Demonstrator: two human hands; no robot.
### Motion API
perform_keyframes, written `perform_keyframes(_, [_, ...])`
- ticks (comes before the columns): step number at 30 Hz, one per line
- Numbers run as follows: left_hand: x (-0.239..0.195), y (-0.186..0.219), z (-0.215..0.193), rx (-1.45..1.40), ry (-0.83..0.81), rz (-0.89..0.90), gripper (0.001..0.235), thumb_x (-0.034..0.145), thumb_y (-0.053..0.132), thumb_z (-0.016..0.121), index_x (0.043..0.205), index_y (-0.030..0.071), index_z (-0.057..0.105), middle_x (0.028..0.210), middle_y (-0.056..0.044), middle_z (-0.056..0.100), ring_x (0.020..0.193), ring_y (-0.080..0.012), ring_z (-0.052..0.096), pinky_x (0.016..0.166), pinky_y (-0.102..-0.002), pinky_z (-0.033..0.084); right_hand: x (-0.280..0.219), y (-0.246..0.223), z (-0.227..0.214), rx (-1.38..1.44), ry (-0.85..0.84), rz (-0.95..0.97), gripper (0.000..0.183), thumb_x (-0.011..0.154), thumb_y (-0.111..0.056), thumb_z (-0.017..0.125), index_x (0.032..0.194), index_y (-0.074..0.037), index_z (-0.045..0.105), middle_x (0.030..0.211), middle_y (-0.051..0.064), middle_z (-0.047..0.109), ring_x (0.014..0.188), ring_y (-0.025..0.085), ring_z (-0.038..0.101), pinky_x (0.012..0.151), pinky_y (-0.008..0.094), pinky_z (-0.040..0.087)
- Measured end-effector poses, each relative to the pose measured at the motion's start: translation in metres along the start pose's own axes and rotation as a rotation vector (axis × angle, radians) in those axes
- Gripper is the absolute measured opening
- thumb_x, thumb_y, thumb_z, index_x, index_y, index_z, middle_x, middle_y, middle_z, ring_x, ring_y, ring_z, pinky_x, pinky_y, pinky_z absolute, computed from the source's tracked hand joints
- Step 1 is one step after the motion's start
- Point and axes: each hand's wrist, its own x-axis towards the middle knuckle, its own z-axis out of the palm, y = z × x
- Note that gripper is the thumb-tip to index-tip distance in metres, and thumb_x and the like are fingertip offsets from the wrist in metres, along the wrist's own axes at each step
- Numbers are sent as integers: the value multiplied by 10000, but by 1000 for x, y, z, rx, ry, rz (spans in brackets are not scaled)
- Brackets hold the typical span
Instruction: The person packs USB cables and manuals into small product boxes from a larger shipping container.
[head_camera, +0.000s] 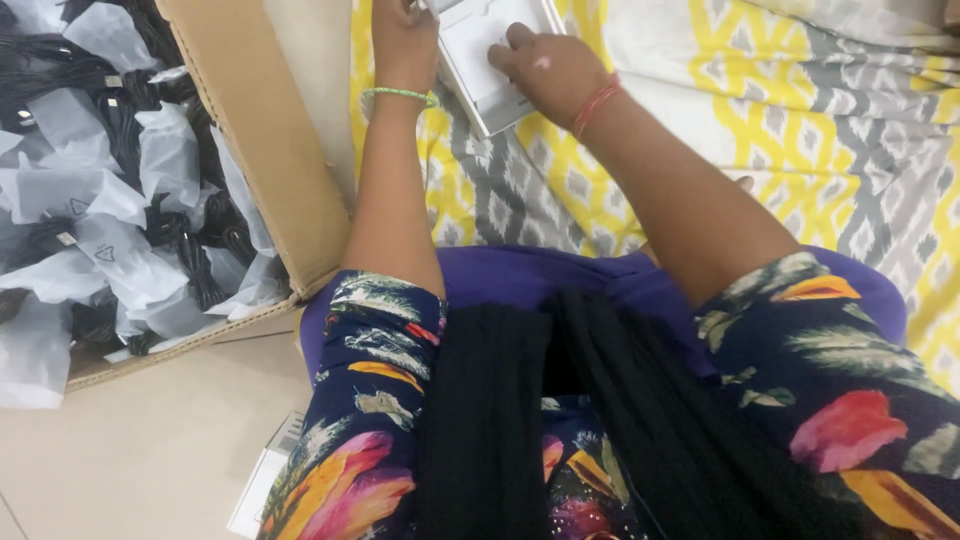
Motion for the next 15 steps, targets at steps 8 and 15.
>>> perform_keyframes(8, [-17, 66, -31, 239, -428, 158, 574, 895, -65, 660, 1423, -16, 440, 1377, -161, 575, 1278, -295, 570, 1081, -339, 480, -14, 38, 9, 118, -85, 19, 191, 925, -20, 585, 1061, -46, 716, 1107, 193, 693, 940, 366, 712, 816, 435, 555])
perform_keyframes(15, [-29, 63, -13, -41, -383, 2, 373, 1083, 118, 515, 1449, 72, 569, 1400, -82, 684, 1314, -221, 621, 1159, -360, 473, -90, 122, -33, 1097, 125, 576, 298, 1052, -201, 582, 1175, 68, 623, 1087, 134, 666, 1075, 293, 749, 980, 436, 634])
